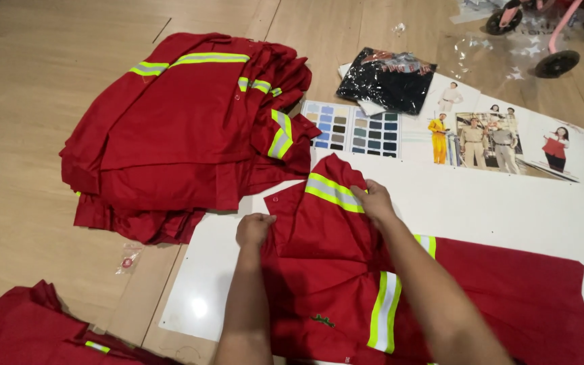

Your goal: Folding a red work shirt with reflective stripes on a flat surface

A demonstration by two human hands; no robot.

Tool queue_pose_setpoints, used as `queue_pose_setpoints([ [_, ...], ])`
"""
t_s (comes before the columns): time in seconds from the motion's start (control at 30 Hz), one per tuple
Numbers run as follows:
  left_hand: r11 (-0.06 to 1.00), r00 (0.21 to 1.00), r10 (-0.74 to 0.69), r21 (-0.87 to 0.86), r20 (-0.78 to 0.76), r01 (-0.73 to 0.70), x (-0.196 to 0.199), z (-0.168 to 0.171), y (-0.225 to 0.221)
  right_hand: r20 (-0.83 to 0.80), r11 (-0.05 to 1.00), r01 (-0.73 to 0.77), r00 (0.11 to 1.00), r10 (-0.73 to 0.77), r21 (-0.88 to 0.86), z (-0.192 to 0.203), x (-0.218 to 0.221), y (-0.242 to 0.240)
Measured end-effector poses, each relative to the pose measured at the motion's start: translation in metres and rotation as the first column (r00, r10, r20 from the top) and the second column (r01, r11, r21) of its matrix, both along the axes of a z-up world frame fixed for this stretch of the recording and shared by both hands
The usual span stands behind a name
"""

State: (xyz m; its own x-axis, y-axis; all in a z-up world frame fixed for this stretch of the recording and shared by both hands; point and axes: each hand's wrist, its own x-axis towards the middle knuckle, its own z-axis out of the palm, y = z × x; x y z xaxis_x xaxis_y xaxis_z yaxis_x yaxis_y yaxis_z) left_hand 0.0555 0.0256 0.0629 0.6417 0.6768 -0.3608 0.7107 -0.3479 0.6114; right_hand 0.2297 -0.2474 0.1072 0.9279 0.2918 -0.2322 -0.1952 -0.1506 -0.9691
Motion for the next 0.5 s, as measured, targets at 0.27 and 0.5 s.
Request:
queue_pose_setpoints([
  [0.27, 0.998, 0.997, -0.033, 0.043, -0.063, 0.036, 0.009, -0.059, 0.023, -0.017, 0.388, -0.896, 0.401, 0.916, -0.217, 0.113, -0.145, -0.140],
  [0.5, 1.000, 0.998, 0.026, -0.005, -0.053, -0.026, 0.000, -0.011, 0.004, -0.314, 0.091, -0.805, 0.330, 0.890, -0.587, 0.083, -0.129, -0.125],
])
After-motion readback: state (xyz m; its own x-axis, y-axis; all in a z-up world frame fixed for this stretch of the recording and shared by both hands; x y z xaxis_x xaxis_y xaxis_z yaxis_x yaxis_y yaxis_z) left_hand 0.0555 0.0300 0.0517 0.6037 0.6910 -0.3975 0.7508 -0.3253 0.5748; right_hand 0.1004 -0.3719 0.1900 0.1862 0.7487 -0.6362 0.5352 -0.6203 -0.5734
